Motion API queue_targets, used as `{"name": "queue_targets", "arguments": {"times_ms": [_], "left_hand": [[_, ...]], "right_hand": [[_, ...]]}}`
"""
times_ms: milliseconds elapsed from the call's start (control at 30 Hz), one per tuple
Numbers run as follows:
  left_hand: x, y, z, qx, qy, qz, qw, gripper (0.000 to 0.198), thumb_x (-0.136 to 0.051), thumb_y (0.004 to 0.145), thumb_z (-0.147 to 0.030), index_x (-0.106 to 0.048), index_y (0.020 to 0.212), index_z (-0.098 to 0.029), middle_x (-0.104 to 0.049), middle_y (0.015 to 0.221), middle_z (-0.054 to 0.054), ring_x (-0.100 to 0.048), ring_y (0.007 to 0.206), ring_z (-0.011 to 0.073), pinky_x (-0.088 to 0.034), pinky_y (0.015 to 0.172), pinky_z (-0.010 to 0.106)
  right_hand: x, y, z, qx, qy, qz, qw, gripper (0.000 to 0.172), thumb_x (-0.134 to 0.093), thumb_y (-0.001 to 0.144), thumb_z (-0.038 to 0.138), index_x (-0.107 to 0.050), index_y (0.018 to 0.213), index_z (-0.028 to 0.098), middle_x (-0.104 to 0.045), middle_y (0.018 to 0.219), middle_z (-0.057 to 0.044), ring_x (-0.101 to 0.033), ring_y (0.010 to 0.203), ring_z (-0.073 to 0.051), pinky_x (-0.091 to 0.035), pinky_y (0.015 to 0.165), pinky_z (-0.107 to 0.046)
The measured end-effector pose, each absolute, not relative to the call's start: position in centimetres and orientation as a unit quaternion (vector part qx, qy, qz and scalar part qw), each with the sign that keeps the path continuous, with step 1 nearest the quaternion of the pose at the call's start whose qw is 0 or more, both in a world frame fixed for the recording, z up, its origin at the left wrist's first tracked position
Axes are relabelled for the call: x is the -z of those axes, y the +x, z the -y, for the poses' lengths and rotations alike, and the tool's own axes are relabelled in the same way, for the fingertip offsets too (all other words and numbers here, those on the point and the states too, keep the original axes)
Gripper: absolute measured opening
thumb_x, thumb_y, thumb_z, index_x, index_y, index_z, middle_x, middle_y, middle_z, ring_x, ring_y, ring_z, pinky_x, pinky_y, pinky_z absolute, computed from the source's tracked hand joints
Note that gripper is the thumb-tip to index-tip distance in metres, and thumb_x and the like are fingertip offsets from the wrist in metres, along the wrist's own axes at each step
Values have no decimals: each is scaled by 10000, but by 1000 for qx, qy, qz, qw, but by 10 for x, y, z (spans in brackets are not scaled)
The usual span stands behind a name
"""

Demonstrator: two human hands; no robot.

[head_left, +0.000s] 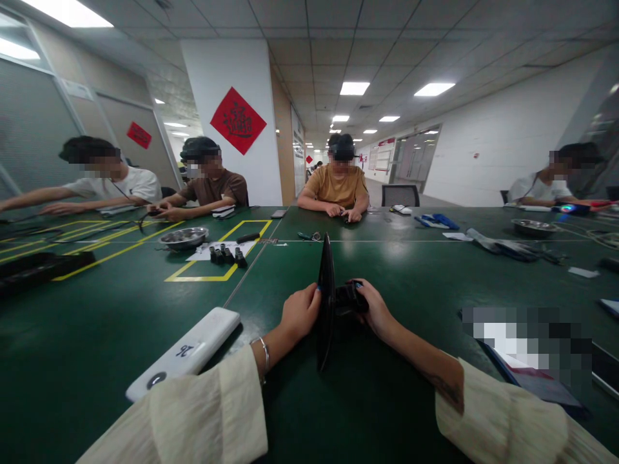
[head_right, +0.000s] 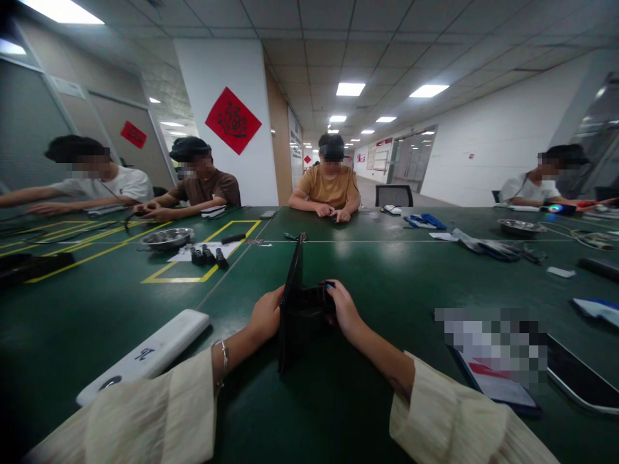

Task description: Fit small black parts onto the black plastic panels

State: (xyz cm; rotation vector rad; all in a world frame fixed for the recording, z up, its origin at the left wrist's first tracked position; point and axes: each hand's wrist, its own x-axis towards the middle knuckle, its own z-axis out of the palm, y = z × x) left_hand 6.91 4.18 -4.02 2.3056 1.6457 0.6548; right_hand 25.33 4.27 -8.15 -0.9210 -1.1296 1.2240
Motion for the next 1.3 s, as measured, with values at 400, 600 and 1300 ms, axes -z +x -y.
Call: {"name": "queue_targets", "arguments": {"times_ms": [400,600,1300], "left_hand": [[41,69,-42,-219,780,-570,137,536,-200,928,-346,-644,712,-138,-663,758,89,-612,732,187,-358,595,245],[37,70,-40,-232,772,-572,151,406,-272,914,-317,-648,859,-172,-682,887,73,-622,839,193,-398,660,244],[38,68,-40,-224,782,-568,126,444,-239,920,-335,-647,830,-183,-685,845,59,-622,813,187,-375,637,236]], "right_hand": [[83,254,-43,-522,-390,489,580,313,-465,776,392,-522,1000,181,-522,644,27,-446,399,-84,-296,274,-174],[81,254,-42,-525,-391,488,578,305,-463,777,386,-522,994,180,-517,656,26,-455,414,-86,-304,276,-173],[80,254,-40,-525,-391,492,574,310,-462,784,396,-521,1001,182,-510,643,32,-441,408,-81,-292,280,-168]]}}
